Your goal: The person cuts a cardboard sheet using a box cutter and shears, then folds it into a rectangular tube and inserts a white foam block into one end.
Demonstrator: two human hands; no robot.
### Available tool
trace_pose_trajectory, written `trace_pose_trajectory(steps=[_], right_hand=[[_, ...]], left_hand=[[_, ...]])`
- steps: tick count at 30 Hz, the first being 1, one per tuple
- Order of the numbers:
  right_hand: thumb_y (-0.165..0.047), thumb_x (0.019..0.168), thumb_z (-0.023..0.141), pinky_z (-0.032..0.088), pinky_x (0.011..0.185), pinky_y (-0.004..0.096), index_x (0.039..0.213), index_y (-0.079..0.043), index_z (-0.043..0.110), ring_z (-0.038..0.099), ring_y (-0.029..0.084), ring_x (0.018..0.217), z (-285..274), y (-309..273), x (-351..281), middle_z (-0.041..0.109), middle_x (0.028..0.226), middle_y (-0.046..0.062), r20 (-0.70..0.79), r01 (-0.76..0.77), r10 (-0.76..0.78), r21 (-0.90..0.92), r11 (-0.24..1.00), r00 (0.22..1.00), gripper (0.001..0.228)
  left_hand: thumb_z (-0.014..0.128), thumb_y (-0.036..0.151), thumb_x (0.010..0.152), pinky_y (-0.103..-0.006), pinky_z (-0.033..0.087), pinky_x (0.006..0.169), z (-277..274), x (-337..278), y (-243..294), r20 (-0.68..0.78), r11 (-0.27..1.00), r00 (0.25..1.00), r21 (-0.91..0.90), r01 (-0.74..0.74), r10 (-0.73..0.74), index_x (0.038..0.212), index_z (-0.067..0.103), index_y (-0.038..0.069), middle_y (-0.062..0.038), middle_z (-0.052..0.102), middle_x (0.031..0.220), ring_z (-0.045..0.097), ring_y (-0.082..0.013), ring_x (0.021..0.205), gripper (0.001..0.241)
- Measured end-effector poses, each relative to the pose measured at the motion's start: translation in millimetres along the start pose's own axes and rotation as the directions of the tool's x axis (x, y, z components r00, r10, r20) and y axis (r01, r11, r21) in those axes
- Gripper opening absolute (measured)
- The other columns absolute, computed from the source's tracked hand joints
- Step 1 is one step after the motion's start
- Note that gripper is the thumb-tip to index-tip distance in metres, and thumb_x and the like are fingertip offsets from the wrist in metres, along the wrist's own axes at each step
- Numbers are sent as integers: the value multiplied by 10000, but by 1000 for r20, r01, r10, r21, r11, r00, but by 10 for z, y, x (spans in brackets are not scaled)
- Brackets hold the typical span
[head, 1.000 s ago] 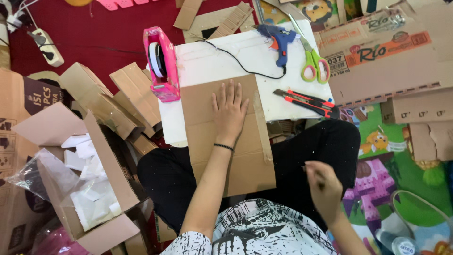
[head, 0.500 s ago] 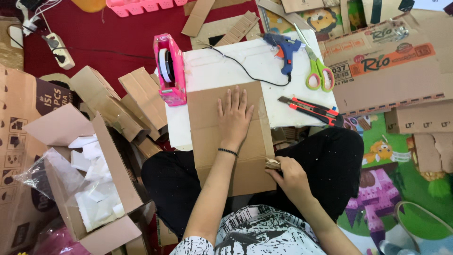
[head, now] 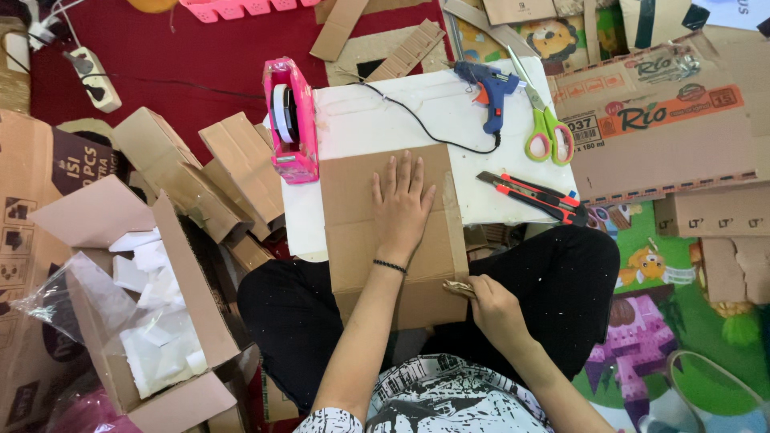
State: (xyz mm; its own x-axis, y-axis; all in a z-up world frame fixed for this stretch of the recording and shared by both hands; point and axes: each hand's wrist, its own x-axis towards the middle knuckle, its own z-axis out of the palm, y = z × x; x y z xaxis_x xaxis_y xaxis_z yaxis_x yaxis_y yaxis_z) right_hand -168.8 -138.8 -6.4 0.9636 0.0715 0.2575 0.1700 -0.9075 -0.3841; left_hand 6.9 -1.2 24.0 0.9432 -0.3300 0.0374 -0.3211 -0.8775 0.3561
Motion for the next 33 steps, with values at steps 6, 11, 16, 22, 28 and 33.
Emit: trace_pose_trajectory(steps=[6, 11, 16, 22, 28, 33], right_hand=[[57, 844, 514, 492, 680, 328, 933, -4, 558, 604, 241, 731, -93, 25, -160, 596, 813, 100, -34, 46, -40, 210, 976, 999, 116], [55, 795, 553, 497, 595, 290, 946, -9, 564, 608, 203, 680, -140, 91, -588, 614, 810, 101, 123, -11, -40, 393, 920, 992, 164], [-89, 830, 614, 436, 596, 238, 749, -91, 531, 514, 130, 610, -307, 290, -640, 552, 717, 28, -17, -193, 231, 492, 849, 973, 116], [-185, 851, 637, 491, 359, 324, 1036, -44, 545, 623, 279, 474, 4, 603, -6, 655, 733, 224, 383, -770, 747, 581, 262, 544, 250], [-393, 790, 700, 390, 972, 533, 1315, 38, 434, 450, 418, 1219, 194, 492, 514, 489, 1270, 312, 579, -825, 596, 305, 475, 557, 729], [-191, 733, 744, 508, 793, 442, 1110, -39, 619, 593, 354, 952, 147, 722, 356, 608, 984, 156, 209, -568, 537, 135, 812, 817, 425]], left_hand=[[368, 453, 961, -486, 197, 1115, 250, 4, -83, -242, 980, 966, 196, -40, 88, 1408, 375, 177, -14, 322, 1481, 278, -239, 1376, 525], [361, 471, 959, -479, 204, 1116, 278, 9, -91, -245, 976, 966, 216, -30, 84, 1409, 375, 190, 0, 315, 1484, 280, -232, 1375, 531], [372, 474, 956, -494, 201, 1119, 300, 9, -96, -231, 981, 970, 192, -34, 79, 1414, 367, 182, -15, 304, 1488, 260, -245, 1382, 543], [289, 431, 1000, -520, 99, 1133, 18, 7, -9, 11, 999, 1000, 50, 13, -13, 1436, 308, 172, -55, 206, 1523, 165, -249, 1410, 507], [287, 433, 1001, -514, 97, 1135, 74, 12, -35, -2, 1000, 1000, 26, 16, -16, 1439, 307, 175, -56, 214, 1522, 161, -245, 1414, 509], [293, 431, 999, -522, 105, 1133, 50, 12, -31, 4, 1000, 1000, 13, 5, -5, 1435, 313, 165, -65, 220, 1518, 162, -256, 1413, 512]])
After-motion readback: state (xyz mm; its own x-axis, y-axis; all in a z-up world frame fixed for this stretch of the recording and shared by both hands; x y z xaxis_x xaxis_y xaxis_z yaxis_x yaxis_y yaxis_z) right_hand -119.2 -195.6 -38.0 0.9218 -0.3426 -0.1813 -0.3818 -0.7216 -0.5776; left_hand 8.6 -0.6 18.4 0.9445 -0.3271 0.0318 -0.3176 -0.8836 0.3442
